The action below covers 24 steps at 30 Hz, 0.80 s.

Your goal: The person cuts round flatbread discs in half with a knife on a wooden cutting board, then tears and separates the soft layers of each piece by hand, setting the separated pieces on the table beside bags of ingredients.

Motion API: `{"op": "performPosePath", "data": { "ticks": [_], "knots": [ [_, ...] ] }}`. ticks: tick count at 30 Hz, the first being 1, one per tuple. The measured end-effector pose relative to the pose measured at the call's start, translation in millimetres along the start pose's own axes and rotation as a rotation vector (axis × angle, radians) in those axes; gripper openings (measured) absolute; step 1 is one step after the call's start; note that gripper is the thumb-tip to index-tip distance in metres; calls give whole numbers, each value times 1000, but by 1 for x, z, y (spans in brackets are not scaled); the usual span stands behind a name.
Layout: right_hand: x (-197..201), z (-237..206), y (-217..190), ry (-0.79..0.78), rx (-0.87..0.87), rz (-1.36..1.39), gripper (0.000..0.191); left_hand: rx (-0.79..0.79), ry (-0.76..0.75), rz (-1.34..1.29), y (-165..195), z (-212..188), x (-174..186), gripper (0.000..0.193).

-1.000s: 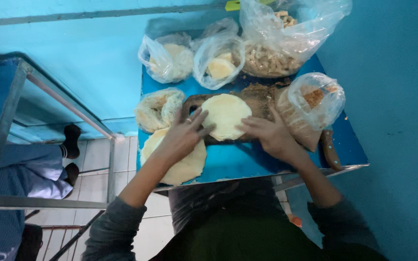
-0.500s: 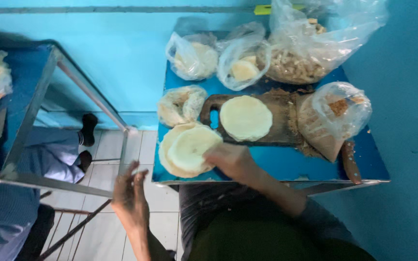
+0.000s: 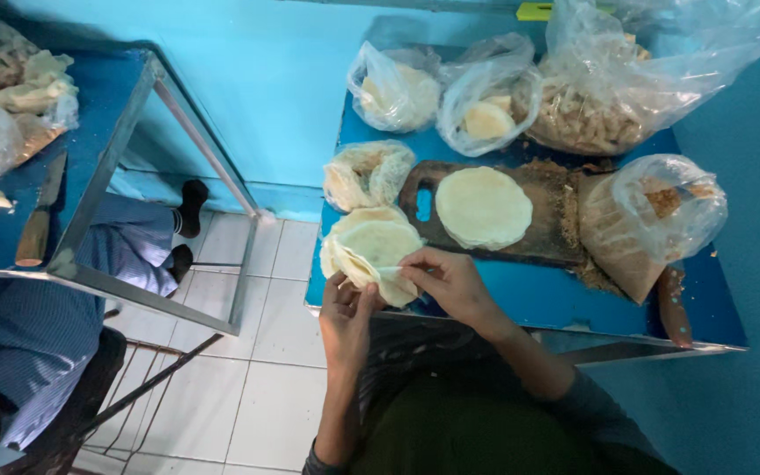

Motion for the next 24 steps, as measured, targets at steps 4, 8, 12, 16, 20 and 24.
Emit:
{"op": "performPosePath", "data": {
  "ticks": [4,8,12,16,20,24],
  "knots": [
    [-4,-4,-8,18,86,-166,18,-130,-32,-40,13,-7,-8,85],
    [-4,2,-7,71,173,-148,15,-221,71,94,24,-11,-12,93],
    [19,29,7,114,-222,490,16,-146,12,27,35,-12,-4,92],
    [8,17,9,125,-357,524,28,-213,-33,243,48,-13,-9,82],
    [-8,4,-6,-36,-56,233,49,-367,-110,472,71,-21,-11,77],
    [29,24,-8,-12,-150,340,37,-366,-282,472,94,-18,6,73]
  ]
}}
Point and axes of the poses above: each hand's wrist, its own z-axis towards the middle knuckle, its own x-axis out of the back of the hand, y = z × x, the point moved 3 cm from there along z, towards the middle knuckle, and after that the axes turned 8 degrees about y, right-handed, at the moved point
